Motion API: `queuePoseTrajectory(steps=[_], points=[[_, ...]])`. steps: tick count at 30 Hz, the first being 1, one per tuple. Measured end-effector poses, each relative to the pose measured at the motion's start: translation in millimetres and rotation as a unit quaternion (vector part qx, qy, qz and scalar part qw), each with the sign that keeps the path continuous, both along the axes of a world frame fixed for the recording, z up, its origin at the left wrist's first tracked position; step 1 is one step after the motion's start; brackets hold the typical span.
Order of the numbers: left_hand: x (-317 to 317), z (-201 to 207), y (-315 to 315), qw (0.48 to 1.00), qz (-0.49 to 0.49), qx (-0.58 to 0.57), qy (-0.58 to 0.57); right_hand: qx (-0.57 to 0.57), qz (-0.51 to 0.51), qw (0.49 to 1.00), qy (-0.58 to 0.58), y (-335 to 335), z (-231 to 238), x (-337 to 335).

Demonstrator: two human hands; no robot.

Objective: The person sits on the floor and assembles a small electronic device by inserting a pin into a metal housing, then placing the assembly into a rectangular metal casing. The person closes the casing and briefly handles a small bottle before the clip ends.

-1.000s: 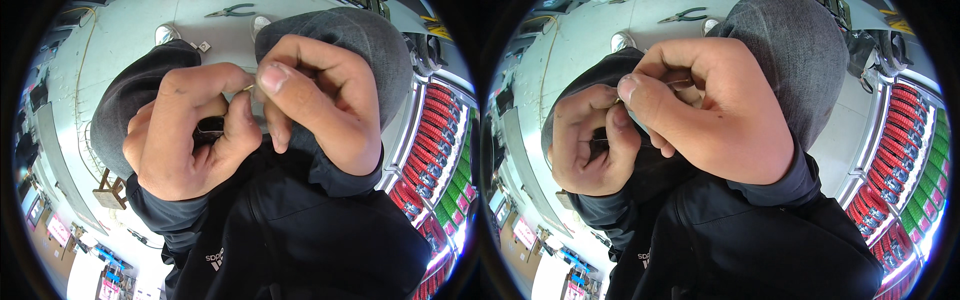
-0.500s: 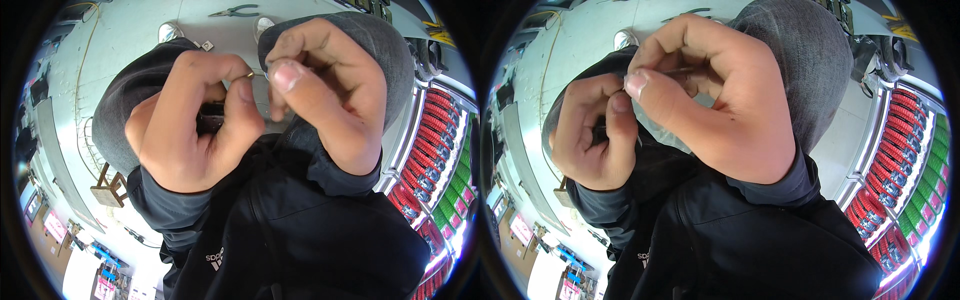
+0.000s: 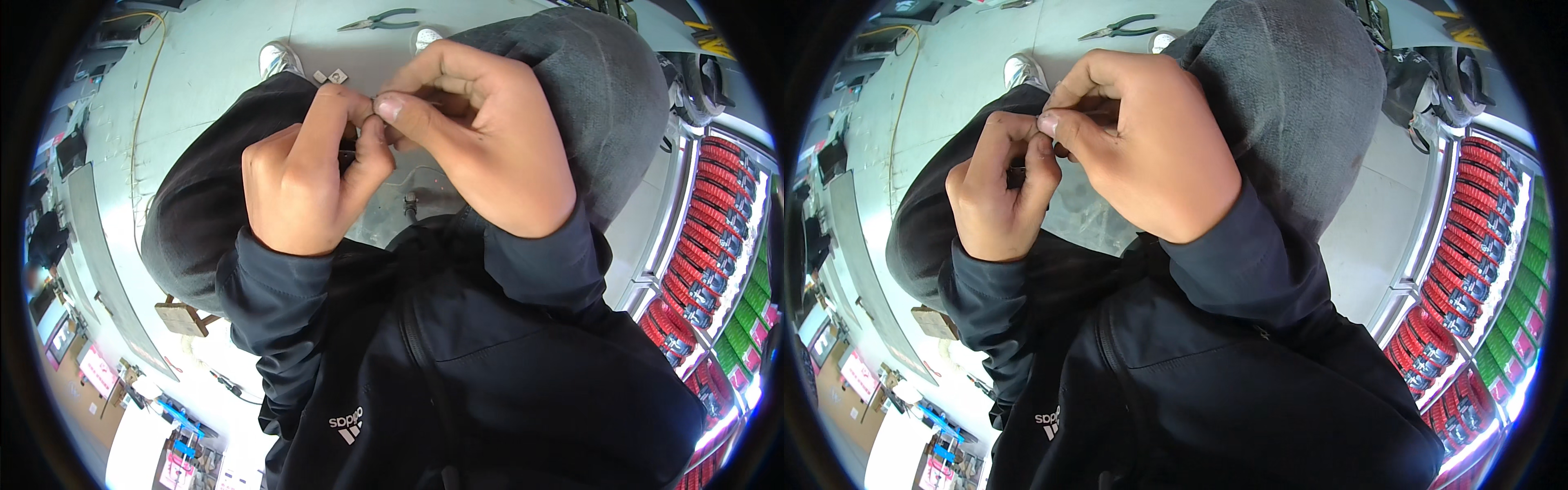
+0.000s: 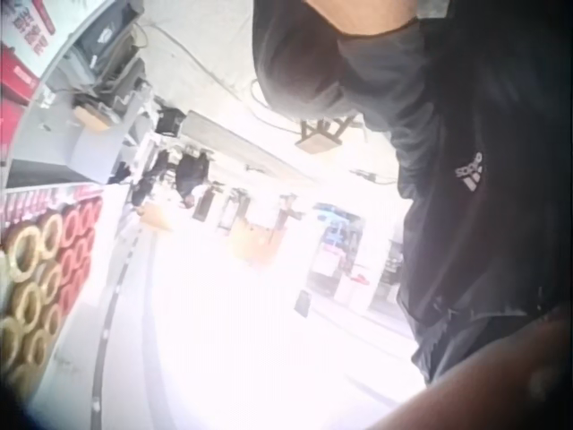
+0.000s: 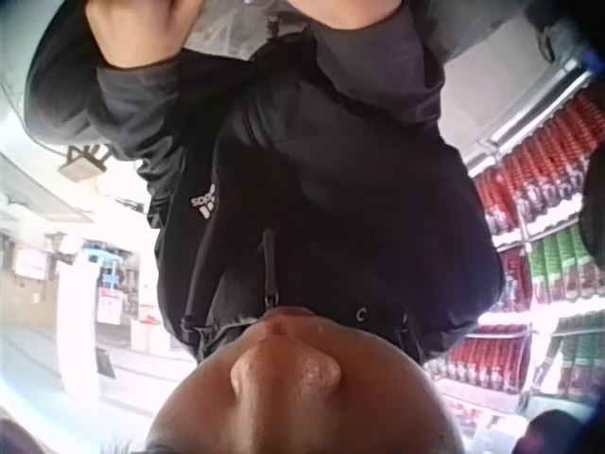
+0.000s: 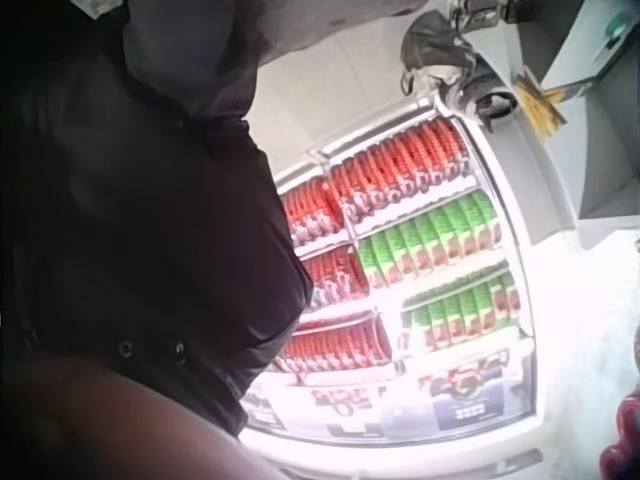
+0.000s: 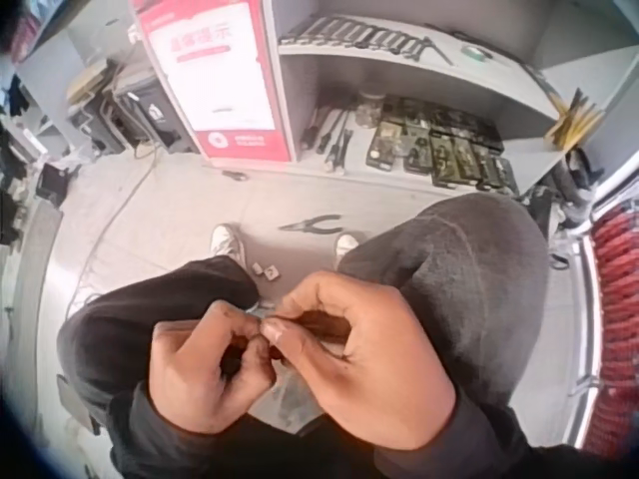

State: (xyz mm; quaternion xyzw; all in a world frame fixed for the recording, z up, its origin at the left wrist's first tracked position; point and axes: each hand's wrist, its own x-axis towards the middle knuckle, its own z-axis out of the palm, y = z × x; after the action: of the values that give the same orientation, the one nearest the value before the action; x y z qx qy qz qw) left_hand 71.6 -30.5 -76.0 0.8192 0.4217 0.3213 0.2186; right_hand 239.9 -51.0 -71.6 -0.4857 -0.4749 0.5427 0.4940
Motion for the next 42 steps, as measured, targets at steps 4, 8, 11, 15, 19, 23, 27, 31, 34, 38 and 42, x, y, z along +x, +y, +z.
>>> queuePoseTrajectory(steps=[4, 8, 11, 15, 19, 23, 27, 31, 34, 38, 42], points=[[0, -2, 0, 1.000, -0.021, 0.018, 0.000, -0.033, 0.031, 0.997, 0.064, -1, -1, 9], [4, -6, 1, 0.999, -0.030, -0.019, -0.025, -0.050, 0.055, 0.993, 0.089, 0, -5, 23], [6, -39, 12, 0.993, -0.011, -0.112, -0.041, -0.034, 0.025, 0.997, 0.071, 0, -7, 33], [-16, -186, 32, 0.965, -0.016, -0.227, 0.128, -0.028, 0.012, 0.997, 0.073, 0, -2, 33], [-55, -334, 6, 0.867, -0.031, -0.381, 0.319, -0.034, -0.007, 0.995, 0.096, 1, -4, 33], [-85, -380, -8, 0.858, -0.017, -0.446, 0.252, -0.055, -0.005, 0.991, 0.120, 3, -8, 31], [-73, -364, 10, 0.883, 0.070, -0.371, 0.279, -0.055, -0.028, 0.992, 0.113, 3, -6, 36], [-66, -296, 53, 0.948, 0.215, -0.207, 0.114, -0.056, -0.012, 0.989, 0.138, 2, -3, 26], [-34, -170, 75, 0.969, 0.211, -0.082, -0.098, -0.054, -0.010, 0.987, 0.150, 3, 3, 21], [23, 2, 33, 0.929, 0.096, -0.266, -0.237, -0.042, -0.023, 0.991, 0.125, 0, 11, 28], [21, 51, -6, 0.957, 0.025, -0.234, -0.171, -0.030, 0.024, 0.986, 0.164, -4, 25, 13]])
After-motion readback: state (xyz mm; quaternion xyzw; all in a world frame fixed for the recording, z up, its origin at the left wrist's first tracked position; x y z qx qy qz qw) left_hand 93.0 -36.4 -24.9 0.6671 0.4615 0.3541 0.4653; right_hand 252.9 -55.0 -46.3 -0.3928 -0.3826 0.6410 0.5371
